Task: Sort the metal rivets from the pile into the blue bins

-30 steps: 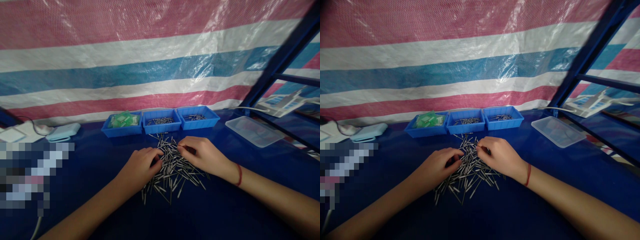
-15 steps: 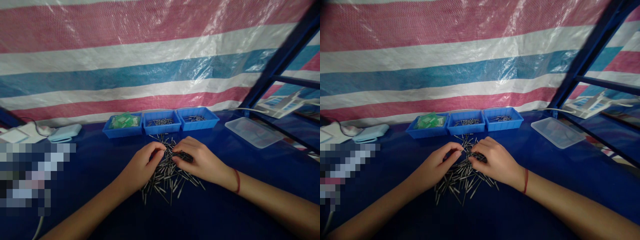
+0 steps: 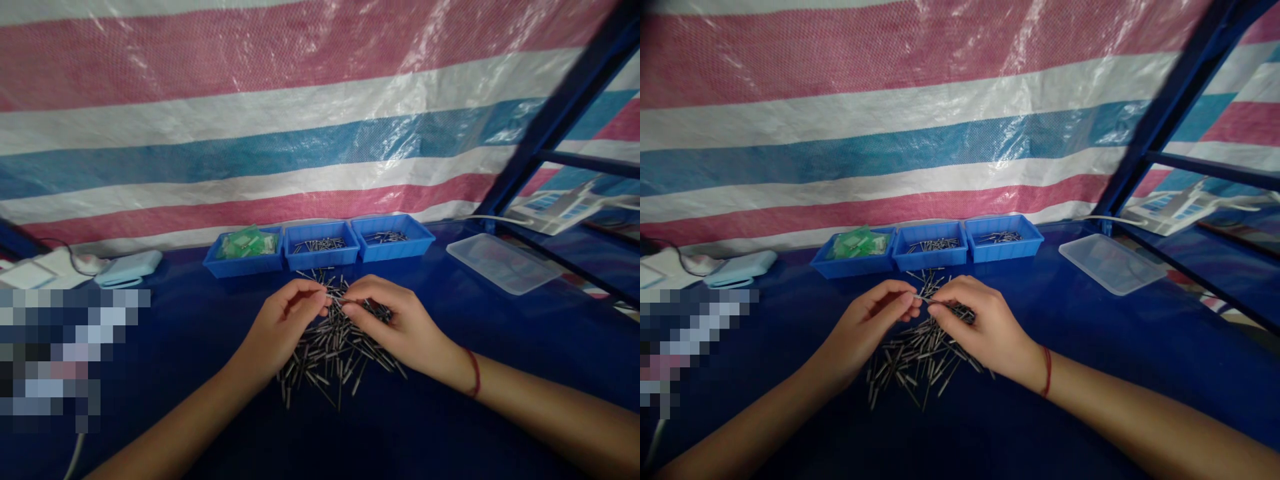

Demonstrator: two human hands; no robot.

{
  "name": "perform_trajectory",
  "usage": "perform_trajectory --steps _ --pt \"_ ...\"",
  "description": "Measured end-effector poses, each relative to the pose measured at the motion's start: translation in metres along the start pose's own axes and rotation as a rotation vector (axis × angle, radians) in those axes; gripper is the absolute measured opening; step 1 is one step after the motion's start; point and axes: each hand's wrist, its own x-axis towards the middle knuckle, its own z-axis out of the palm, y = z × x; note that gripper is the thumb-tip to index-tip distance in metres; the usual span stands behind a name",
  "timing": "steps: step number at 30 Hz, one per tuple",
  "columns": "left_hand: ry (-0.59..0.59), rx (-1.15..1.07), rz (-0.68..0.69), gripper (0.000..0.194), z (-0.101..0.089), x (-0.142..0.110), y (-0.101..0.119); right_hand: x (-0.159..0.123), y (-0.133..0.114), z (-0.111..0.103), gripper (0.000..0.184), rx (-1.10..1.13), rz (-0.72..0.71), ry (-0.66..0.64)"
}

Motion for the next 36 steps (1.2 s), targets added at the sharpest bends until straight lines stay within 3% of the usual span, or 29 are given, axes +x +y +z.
perform_trajectory --steps 7,16,29,36 --pt "-0.185 0.016 -0.033 0.017 0.0055 -0.0044 0.0057 -0.0023 -0.0024 -0.0003 0.011 0.040 -0.011 0.077" --pt "-0.273 -0.010 -0.033 0.025 0.0077 -0.0078 0.0017 -0.0058 -0.0042 0.0015 0.008 0.111 0.000 0.040" --pt "-0.232 0.011 -0.052 0.023 0.0094 -0.0079 -0.0006 -0.0059 -0.0067 0.0012 0.011 0.109 0.011 0.046" --pt "-0.126 -0.001 0.026 0.013 0.0081 -0.0077 0.0011 -0.0045 -0.0049 0.0028 0.010 0.109 0.022 0.066"
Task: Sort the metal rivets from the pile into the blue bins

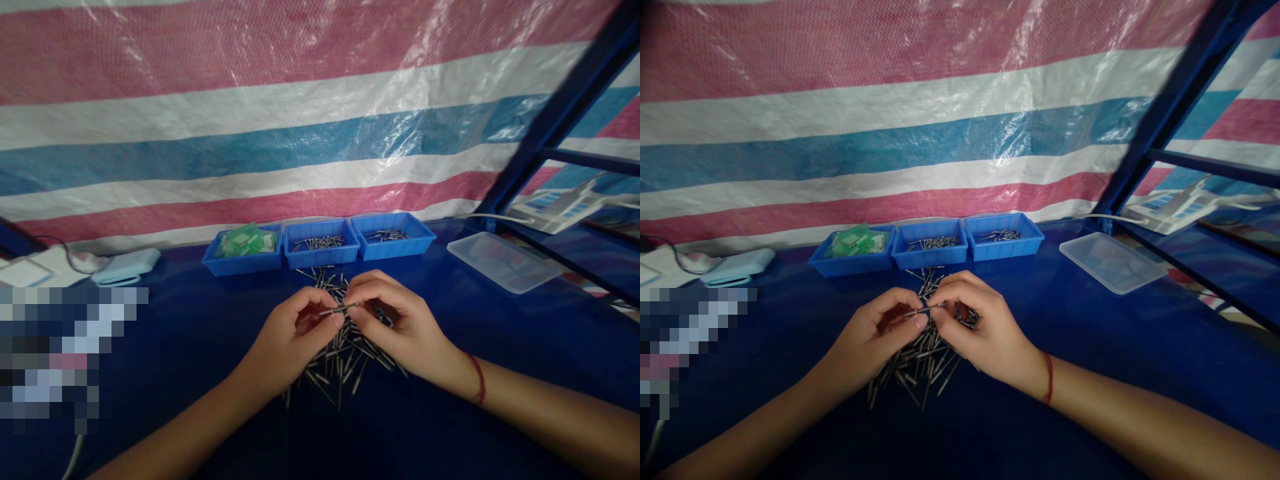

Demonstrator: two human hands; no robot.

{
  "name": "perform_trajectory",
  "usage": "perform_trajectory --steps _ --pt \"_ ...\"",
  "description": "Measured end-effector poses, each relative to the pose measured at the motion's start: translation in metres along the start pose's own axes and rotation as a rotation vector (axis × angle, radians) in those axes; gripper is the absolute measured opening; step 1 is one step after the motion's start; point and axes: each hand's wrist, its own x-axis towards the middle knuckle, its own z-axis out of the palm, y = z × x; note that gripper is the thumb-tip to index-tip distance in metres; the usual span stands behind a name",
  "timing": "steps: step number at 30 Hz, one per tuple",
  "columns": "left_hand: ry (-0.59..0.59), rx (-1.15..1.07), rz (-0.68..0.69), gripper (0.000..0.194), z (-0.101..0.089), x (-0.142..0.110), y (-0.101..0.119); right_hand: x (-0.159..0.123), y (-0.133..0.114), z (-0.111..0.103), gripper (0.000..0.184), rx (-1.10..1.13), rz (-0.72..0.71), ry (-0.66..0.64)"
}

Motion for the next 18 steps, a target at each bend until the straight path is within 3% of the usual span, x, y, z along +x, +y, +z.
perform_trajectory --steps 6,18 --pt "0.071 0.054 0.034 0.012 0.0002 0.0009 0.0016 0.0006 0.0046 0.0022 0.008 -0.017 0.025 -0.016" --pt "0.059 0.079 0.035 0.017 -0.0006 -0.0014 0.0052 0.0015 0.0067 0.0022 0.012 -0.022 -0.015 -0.149"
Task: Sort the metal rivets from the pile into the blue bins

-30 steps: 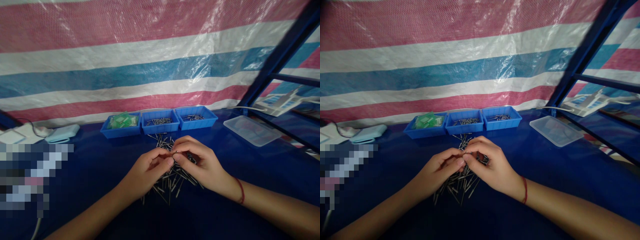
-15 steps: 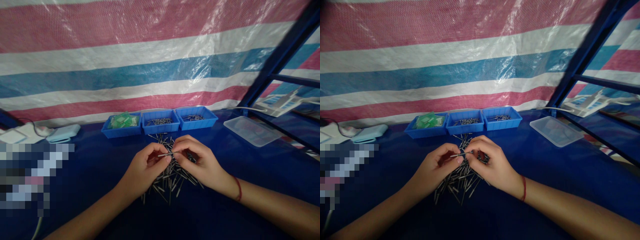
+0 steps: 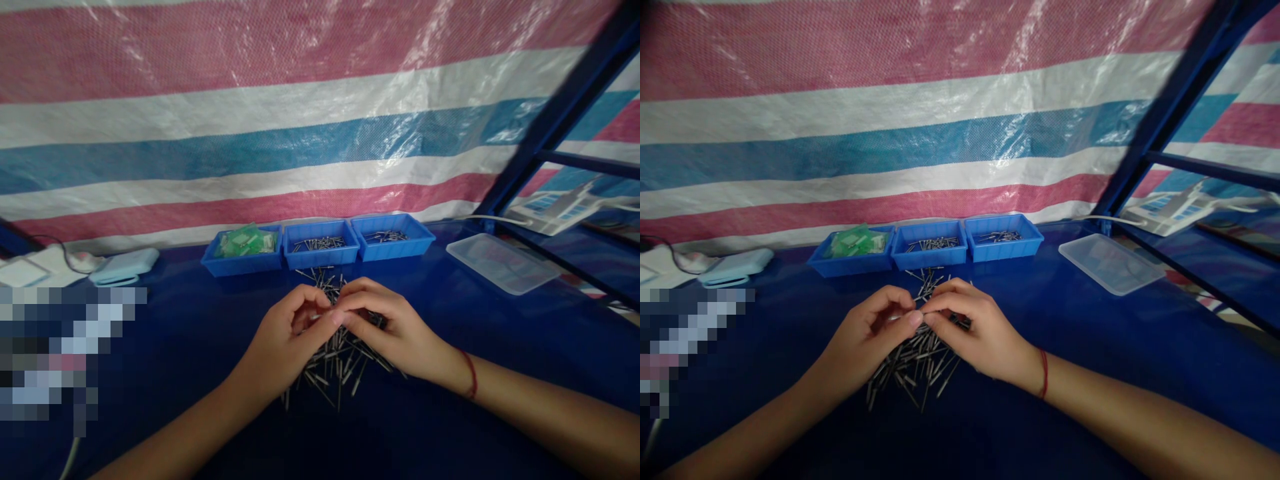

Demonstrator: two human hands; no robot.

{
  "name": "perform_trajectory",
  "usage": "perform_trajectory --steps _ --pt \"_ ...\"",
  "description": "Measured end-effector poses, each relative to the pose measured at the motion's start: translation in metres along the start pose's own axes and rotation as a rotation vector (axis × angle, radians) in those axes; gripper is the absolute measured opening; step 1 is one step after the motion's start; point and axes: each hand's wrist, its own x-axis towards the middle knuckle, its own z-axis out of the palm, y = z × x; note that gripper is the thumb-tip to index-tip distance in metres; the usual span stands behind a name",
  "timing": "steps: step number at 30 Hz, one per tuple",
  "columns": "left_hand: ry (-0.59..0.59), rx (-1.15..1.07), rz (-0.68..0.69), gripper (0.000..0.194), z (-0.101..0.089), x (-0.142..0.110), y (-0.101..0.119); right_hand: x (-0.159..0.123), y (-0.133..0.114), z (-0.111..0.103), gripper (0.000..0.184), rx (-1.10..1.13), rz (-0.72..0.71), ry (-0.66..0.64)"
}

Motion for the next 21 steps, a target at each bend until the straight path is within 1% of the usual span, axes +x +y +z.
perform_trajectory --steps 2,3,5,6,7,8,10,12,15,18,21 --pt "0.001 -0.037 -0.009 0.025 0.000 0.001 -0.003 0.003 0.003 -0.005 0.012 -0.045 0.016 0.037" --pt "0.002 -0.055 -0.018 0.032 0.000 0.001 -0.004 0.005 0.005 -0.010 0.012 -0.090 0.030 0.084" --pt "0.008 -0.065 -0.037 0.041 0.000 0.001 -0.007 0.011 0.015 -0.024 0.014 -0.232 0.070 0.228" --pt "0.008 -0.055 -0.043 0.041 -0.001 0.001 -0.007 0.014 0.021 -0.034 0.016 -0.322 0.092 0.328" --pt "0.009 -0.040 -0.044 0.039 -0.002 0.001 -0.008 0.018 0.028 -0.044 0.018 -0.423 0.116 0.402" --pt "0.009 -0.021 -0.036 0.037 -0.003 0.001 -0.008 0.020 0.036 -0.054 0.020 -0.537 0.155 0.444" --pt "0.015 0.058 0.008 0.033 -0.007 0.003 -0.009 0.024 0.048 -0.071 0.023 -0.727 0.215 0.413" --pt "0.018 0.206 0.077 0.027 -0.013 0.007 -0.010 0.025 0.057 -0.080 0.025 -0.799 0.241 0.406" --pt "-0.009 0.457 0.168 0.017 -0.025 0.013 -0.015 0.022 0.058 -0.078 0.025 -0.795 0.229 0.393" --pt "-0.165 0.637 0.259 0.017 -0.034 0.016 -0.019 0.020 0.050 -0.066 0.021 -0.767 0.188 0.316" --pt "-0.314 0.803 0.320 0.018 -0.036 0.014 -0.019 0.018 0.041 -0.055 0.021 -0.729 0.170 0.230"
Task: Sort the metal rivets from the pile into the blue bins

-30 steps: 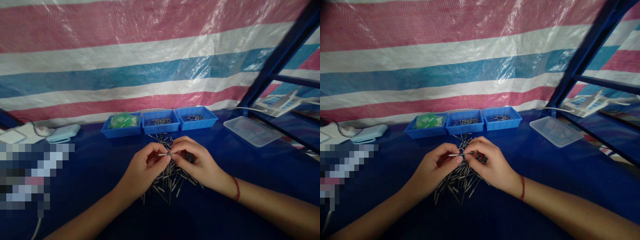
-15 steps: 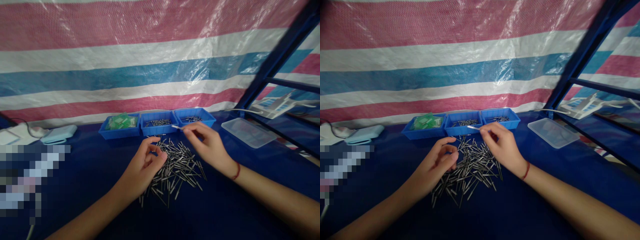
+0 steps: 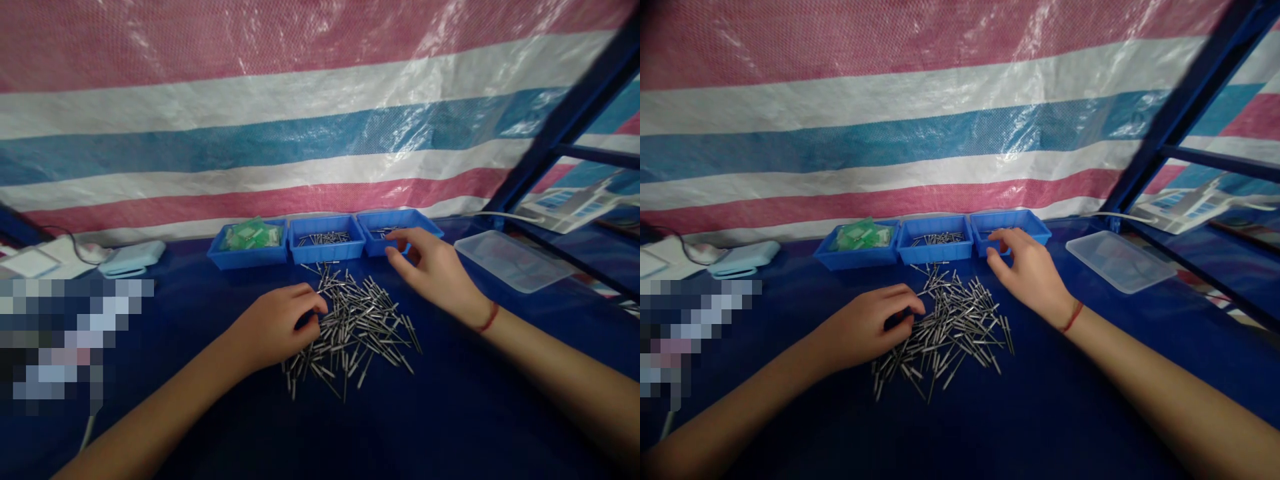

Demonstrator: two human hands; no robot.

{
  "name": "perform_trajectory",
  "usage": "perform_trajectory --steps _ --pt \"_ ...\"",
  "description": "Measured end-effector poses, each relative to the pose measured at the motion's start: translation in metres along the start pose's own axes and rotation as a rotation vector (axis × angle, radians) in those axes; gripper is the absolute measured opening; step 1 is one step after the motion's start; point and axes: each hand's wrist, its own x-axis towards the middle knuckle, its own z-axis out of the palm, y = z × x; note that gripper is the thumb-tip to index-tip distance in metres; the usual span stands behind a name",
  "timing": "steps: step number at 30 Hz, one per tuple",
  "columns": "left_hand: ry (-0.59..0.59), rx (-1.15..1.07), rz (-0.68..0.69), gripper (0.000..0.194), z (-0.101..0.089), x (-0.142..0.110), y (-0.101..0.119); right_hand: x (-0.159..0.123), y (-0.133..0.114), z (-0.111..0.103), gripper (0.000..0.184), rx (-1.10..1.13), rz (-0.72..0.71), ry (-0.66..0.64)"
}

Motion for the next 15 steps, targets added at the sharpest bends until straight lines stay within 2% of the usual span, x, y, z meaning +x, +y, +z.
perform_trajectory --steps 6,15 --pt "-0.095 0.097 0.000 0.021 0.002 0.000 0.003 -0.006 -0.011 0.001 0.021 0.073 -0.059 -0.057" --pt "-0.068 0.079 0.007 0.012 0.004 -0.001 0.002 -0.013 -0.024 0.001 0.020 0.170 -0.127 -0.181"
